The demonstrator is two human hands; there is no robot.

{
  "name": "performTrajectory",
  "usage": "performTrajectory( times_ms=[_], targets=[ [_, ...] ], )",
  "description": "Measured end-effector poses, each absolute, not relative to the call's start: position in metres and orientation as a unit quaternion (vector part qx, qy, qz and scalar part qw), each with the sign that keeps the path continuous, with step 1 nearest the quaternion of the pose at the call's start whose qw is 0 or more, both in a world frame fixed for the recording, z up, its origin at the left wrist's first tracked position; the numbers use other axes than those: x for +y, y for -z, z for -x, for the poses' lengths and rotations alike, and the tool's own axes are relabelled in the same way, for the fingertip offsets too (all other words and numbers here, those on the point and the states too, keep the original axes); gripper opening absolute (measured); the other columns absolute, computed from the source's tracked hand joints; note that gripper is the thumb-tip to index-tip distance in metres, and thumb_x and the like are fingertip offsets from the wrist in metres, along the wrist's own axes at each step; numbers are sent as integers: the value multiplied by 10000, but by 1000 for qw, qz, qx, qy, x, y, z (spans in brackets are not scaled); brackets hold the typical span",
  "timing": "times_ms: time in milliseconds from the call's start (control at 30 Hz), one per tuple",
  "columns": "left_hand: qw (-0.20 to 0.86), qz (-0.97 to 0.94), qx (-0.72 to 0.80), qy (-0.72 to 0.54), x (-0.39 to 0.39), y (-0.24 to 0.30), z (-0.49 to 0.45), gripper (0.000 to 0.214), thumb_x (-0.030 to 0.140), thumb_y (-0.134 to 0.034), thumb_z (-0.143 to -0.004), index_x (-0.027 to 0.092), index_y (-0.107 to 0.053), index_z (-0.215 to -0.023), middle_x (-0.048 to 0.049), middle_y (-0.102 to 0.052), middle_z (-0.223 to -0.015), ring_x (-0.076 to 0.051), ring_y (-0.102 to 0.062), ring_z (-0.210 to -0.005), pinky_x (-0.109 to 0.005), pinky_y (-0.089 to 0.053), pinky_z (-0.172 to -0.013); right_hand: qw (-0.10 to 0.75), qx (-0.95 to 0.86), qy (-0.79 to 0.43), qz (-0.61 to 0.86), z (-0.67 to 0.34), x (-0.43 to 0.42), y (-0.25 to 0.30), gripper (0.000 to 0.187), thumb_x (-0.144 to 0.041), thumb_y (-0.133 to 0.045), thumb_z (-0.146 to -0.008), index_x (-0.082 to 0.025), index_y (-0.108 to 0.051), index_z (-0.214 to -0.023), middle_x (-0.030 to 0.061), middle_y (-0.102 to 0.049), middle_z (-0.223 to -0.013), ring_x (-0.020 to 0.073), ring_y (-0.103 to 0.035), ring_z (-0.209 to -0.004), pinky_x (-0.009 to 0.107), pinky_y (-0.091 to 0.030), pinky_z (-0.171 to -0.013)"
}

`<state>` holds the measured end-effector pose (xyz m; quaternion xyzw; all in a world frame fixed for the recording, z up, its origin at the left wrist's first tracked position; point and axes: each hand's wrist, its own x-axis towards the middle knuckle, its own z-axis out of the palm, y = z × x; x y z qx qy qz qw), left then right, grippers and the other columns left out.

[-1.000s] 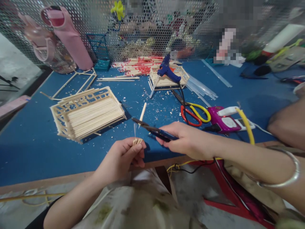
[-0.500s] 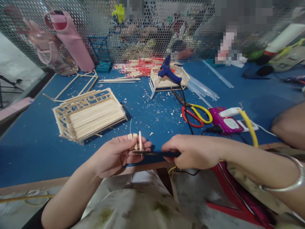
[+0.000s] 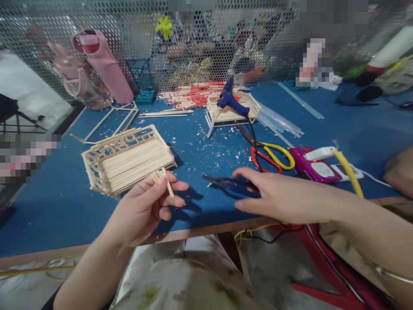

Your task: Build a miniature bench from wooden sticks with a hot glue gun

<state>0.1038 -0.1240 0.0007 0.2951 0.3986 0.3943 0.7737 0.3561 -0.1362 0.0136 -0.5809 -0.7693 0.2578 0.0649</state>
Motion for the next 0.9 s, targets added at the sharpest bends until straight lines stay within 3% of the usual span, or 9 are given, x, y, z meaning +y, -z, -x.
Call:
performTrajectory(
  times_ms=[100,167,300,367,433,533,633,767,900],
  targets=[
    [820,-228,393,-348,-127,4,-106,97,153,-514,-882,143,-606,-854,-36,-714,-750,-93,-674,-549,-118,-474,-419,60,-736,-150,658,-331,-116,4,546,-514,-516,-790,-154,-514,-1200,162,-648,-1063,313,-626,-923,417,-497,-736],
    [831,-211,402,-323,-129,8,-107,97,165,-505,-888,154,-602,-877,-41,-717,-795,-120,-694,-585,-142,-493,-430,74,-724,-59,683,-315,-106,20,626,-535,-524,-783,-103,-484,-1234,226,-593,-1127,389,-554,-1051,520,-453,-811],
    [842,-198,413,-286,-132,14,-107,87,248,-607,-840,174,-602,-885,-44,-713,-832,-151,-703,-607,-148,-473,-412,173,-738,11,652,-297,-101,35,499,-492,-474,-838,-122,-558,-1162,227,-549,-1204,404,-464,-1159,646,-298,-939],
    [847,-195,407,-281,-133,16,-109,118,257,-654,-805,164,-605,-858,-45,-705,-787,-139,-691,-577,-129,-442,-398,274,-745,-7,608,-293,-107,30,358,-395,-418,-886,-158,-610,-1075,173,-589,-1166,331,-500,-1131,576,-309,-977],
    [852,-197,398,-277,-133,16,-111,134,258,-680,-783,156,-608,-830,-41,-693,-742,-132,-679,-563,-124,-429,-396,344,-751,-101,555,-290,-117,22,297,-337,-393,-906,-187,-640,-974,110,-651,-1022,240,-583,-985,434,-422,-898],
    [855,-202,390,-276,-132,16,-117,130,268,-684,-780,156,-624,-807,-24,-669,-665,-88,-628,-514,-130,-447,-434,358,-753,-262,486,-283,-132,15,230,-350,-489,-870,-193,-635,-955,52,-670,-883,165,-619,-795,296,-490,-716],
    [844,-210,390,-302,-132,16,-121,122,264,-685,-776,149,-653,-799,-31,-677,-682,-41,-549,-475,-129,-453,-474,366,-770,-262,452,-276,-141,19,272,-304,-583,-817,-181,-597,-1059,63,-674,-931,171,-620,-842,291,-501,-739],
    [831,-240,379,-329,-132,18,-123,144,254,-652,-798,117,-682,-767,-70,-702,-764,-60,-586,-571,-145,-485,-557,366,-790,-229,435,-272,-142,29,305,-211,-560,-830,-167,-558,-1132,98,-677,-1046,194,-624,-958,322,-506,-819],
    [817,-216,396,-358,-132,17,-123,181,211,-560,-860,116,-676,-759,-72,-709,-741,-92,-643,-635,-175,-519,-623,371,-786,-192,455,-268,-145,33,353,-298,-555,-864,-161,-540,-1188,129,-659,-1117,226,-619,-1021,358,-513,-845]
  ],
)
